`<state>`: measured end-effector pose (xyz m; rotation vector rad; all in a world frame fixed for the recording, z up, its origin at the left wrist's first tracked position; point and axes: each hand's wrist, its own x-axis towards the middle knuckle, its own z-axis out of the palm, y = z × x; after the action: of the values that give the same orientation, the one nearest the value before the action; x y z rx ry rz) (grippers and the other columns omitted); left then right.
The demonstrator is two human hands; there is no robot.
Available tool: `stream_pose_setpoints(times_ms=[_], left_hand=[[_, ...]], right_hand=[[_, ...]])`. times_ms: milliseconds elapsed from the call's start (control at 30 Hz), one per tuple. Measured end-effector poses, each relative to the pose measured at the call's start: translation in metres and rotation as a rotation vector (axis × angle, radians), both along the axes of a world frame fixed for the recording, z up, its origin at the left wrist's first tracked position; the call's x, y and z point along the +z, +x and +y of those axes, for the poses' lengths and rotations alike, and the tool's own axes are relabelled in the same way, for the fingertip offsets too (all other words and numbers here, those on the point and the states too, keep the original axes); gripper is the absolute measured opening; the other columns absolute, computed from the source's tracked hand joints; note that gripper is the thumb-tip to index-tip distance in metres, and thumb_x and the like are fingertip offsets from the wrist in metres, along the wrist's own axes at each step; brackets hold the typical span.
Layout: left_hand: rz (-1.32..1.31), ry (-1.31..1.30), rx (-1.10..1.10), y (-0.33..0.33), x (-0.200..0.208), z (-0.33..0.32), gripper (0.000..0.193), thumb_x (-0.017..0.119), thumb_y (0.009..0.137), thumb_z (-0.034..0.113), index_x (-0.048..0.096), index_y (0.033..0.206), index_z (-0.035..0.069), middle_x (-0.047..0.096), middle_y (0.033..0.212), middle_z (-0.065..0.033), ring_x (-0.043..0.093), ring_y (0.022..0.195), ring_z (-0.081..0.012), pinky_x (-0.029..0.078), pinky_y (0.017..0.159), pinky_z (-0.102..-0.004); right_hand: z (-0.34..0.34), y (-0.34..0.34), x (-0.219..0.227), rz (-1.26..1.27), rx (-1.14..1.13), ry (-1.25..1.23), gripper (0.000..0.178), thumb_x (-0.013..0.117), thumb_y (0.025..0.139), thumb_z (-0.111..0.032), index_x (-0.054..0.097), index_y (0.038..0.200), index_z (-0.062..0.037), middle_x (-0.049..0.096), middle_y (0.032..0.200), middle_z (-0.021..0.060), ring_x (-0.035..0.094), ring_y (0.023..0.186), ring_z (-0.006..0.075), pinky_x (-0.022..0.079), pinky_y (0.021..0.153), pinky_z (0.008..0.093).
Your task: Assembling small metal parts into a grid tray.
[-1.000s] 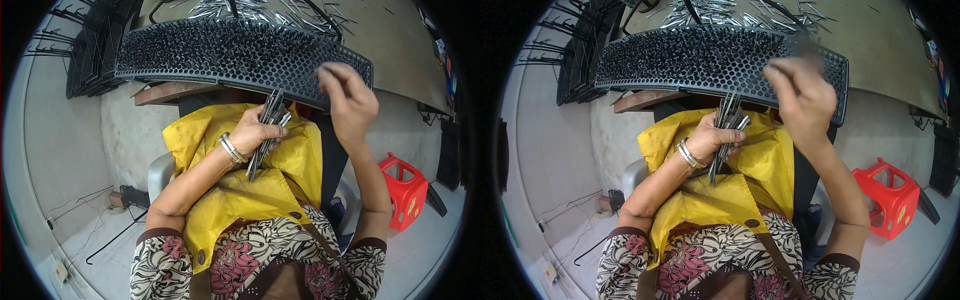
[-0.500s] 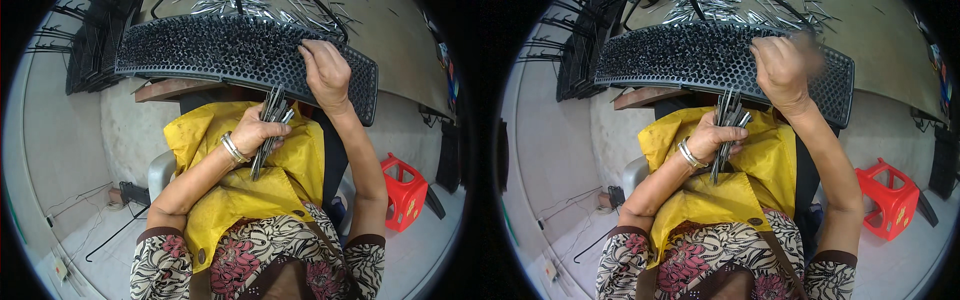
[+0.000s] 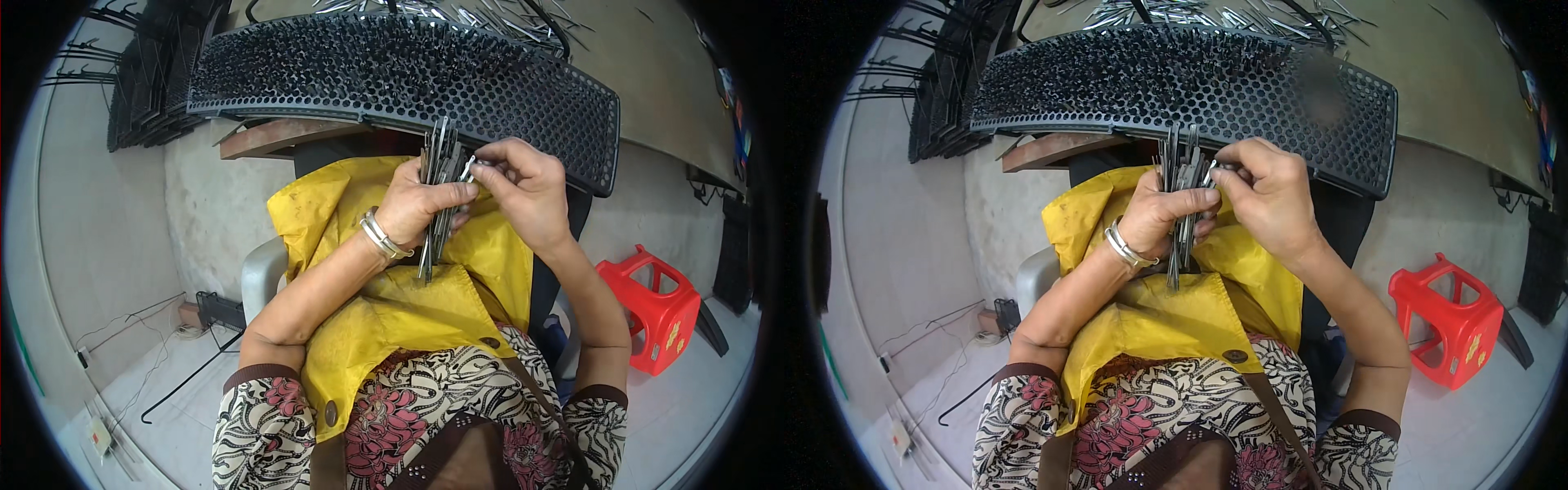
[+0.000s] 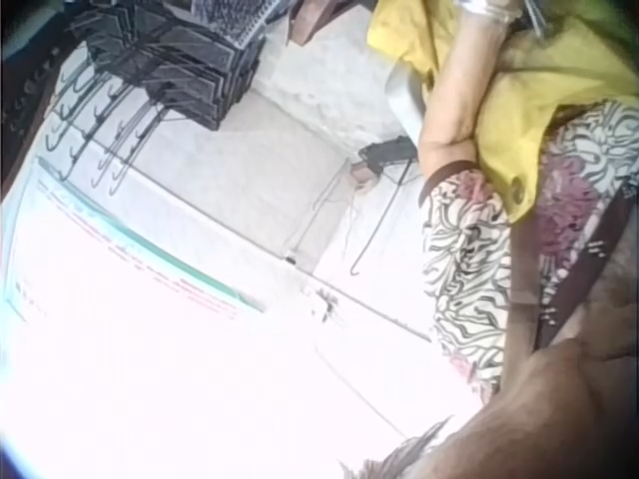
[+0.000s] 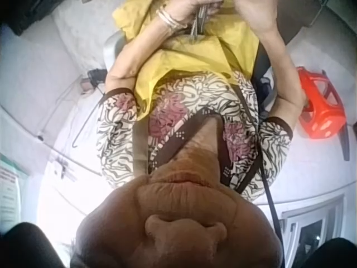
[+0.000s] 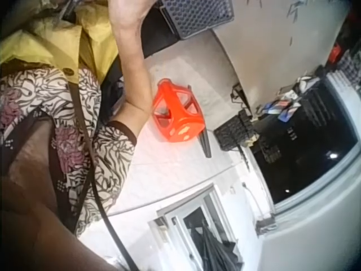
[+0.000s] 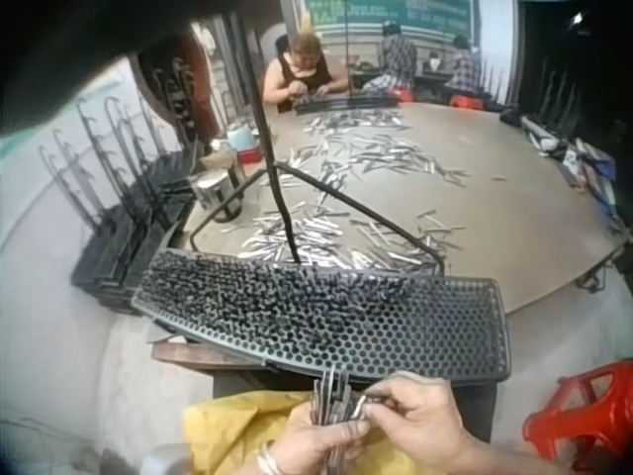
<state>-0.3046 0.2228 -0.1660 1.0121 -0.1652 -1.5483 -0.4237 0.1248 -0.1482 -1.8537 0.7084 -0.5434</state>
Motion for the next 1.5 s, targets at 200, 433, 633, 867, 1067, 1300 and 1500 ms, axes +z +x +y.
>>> stream_pose_setpoints(times_ms=[200, 433, 633, 867, 1067, 1300, 1500], left_hand=[[-0.059, 0.019, 0.022, 0.000, 0.008, 0.003, 0.009, 0.061, 0.076, 0.004, 0.053, 0.079, 0.001, 0.054, 0.062, -0.0060, 0.052, 0.047, -0.0133, 0.043, 0.040, -0.0242], [-0.043, 0.009, 0.046, 0.001, 0.007, 0.008, 0.009, 0.059, 0.077, 0.005, 0.051, 0.079, 0.002, 0.052, 0.063, -0.0069, 0.049, 0.047, -0.0146, 0.038, 0.040, -0.0253], [-0.002, 0.049, 0.071, -0.001, 0.008, 0.012, 0.009, 0.060, 0.076, 0.005, 0.052, 0.078, 0.001, 0.052, 0.061, -0.0050, 0.050, 0.045, -0.0130, 0.039, 0.039, -0.0244], [0.020, 0.076, 0.080, -0.011, -0.006, 0.027, 0.011, 0.061, 0.075, 0.002, 0.051, 0.081, 0.001, 0.052, 0.062, -0.0048, 0.050, 0.047, -0.0137, 0.042, 0.043, -0.0248], [0.078, 0.072, -0.052, -0.019, -0.011, 0.048, 0.010, 0.060, 0.075, 0.001, 0.053, 0.081, 0.001, 0.054, 0.060, -0.0053, 0.051, 0.047, -0.0133, 0.042, 0.045, -0.0247], [-0.109, 0.086, -0.221, -0.021, -0.013, 0.064, 0.010, 0.063, 0.075, 0.003, 0.054, 0.077, -0.001, 0.057, 0.061, -0.0055, 0.053, 0.048, -0.0112, 0.042, 0.045, -0.0228], [-0.124, 0.041, -0.164, -0.025, -0.011, 0.063, 0.006, 0.060, 0.076, 0.002, 0.054, 0.076, 0.001, 0.054, 0.059, -0.0034, 0.051, 0.047, -0.0104, 0.040, 0.043, -0.0225]], right_hand=[[-0.006, -0.001, 0.004, -0.171, -0.192, 0.308, 0.007, 0.060, 0.075, 0.004, 0.060, 0.082, 0.0038, 0.058, 0.071, 0.0010, 0.050, 0.057, 0.0030, 0.039, 0.052, 0.0152], [-0.045, 0.020, 0.001, -0.322, -0.387, -0.288, 0.007, 0.063, 0.074, 0.002, 0.060, 0.081, 0.0029, 0.057, 0.073, -0.0012, 0.049, 0.059, 0.0025, 0.039, 0.052, 0.0148], [-0.057, 0.044, -0.004, -0.383, -0.308, -0.802, 0.009, 0.063, 0.071, 0.005, 0.059, 0.079, 0.0022, 0.060, 0.078, 0.0091, 0.057, 0.065, 0.0132, 0.045, 0.059, 0.0215], [-0.058, 0.054, -0.025, -0.205, 0.073, -1.119, 0.018, 0.059, 0.064, 0.010, 0.057, 0.080, 0.0024, 0.055, 0.076, 0.0127, 0.054, 0.066, 0.0257, 0.046, 0.056, 0.0299], [-0.041, 0.041, -0.021, -0.184, 0.053, -1.090, 0.017, 0.061, 0.067, 0.005, 0.058, 0.084, 0.0030, 0.056, 0.078, 0.0143, 0.055, 0.068, 0.0275, 0.046, 0.058, 0.0320], [0.022, -0.020, -0.014, -0.058, 0.038, -0.294, 0.011, 0.059, 0.078, -0.001, 0.060, 0.087, 0.0048, 0.060, 0.073, 0.0080, 0.056, 0.063, 0.0111, 0.043, 0.058, 0.0210], [0.061, -0.040, -0.022, 0.033, 0.020, 0.444, 0.010, 0.061, 0.080, -0.005, 0.060, 0.084, 0.0037, 0.059, 0.072, 0.0018, 0.052, 0.062, 0.0036, 0.041, 0.055, 0.0166]])
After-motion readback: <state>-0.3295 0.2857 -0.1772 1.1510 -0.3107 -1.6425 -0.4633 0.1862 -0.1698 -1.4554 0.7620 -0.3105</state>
